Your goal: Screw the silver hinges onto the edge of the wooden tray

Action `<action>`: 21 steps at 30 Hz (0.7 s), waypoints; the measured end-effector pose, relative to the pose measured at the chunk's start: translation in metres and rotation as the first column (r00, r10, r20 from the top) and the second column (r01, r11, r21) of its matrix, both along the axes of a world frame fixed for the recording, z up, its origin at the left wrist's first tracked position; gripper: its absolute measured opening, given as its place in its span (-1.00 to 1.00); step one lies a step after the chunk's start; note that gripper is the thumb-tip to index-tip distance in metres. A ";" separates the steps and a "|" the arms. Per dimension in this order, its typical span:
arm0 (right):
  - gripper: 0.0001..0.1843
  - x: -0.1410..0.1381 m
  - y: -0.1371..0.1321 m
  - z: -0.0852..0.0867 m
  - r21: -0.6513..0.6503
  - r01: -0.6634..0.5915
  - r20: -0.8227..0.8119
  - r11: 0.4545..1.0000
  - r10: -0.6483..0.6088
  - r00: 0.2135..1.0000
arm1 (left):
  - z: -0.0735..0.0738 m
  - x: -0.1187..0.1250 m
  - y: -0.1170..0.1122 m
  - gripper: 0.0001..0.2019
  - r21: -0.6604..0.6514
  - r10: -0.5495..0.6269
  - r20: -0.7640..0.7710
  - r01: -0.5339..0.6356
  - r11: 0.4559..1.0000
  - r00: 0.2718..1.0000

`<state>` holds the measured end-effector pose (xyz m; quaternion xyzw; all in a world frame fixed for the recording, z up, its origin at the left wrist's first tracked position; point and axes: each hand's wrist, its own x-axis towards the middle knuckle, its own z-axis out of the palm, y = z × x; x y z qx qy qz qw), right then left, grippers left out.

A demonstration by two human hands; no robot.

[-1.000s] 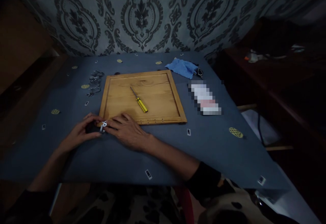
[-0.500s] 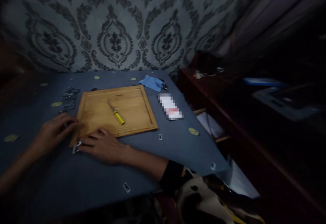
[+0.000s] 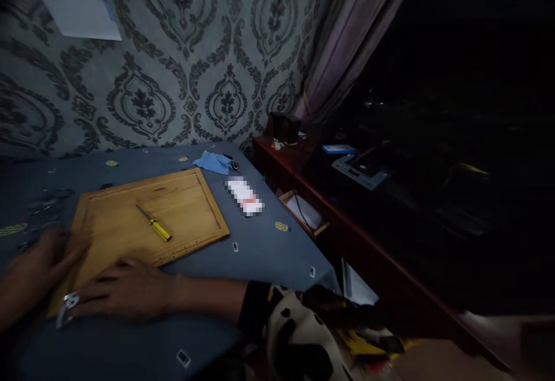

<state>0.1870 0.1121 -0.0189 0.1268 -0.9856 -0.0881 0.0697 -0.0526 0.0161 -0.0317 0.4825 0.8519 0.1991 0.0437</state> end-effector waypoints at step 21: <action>-0.64 -0.015 0.014 -0.022 -0.258 -0.088 -0.089 0.962 0.067 0.994 | -0.005 0.012 0.015 -0.65 -0.160 0.046 -0.161 -0.072 0.984 0.986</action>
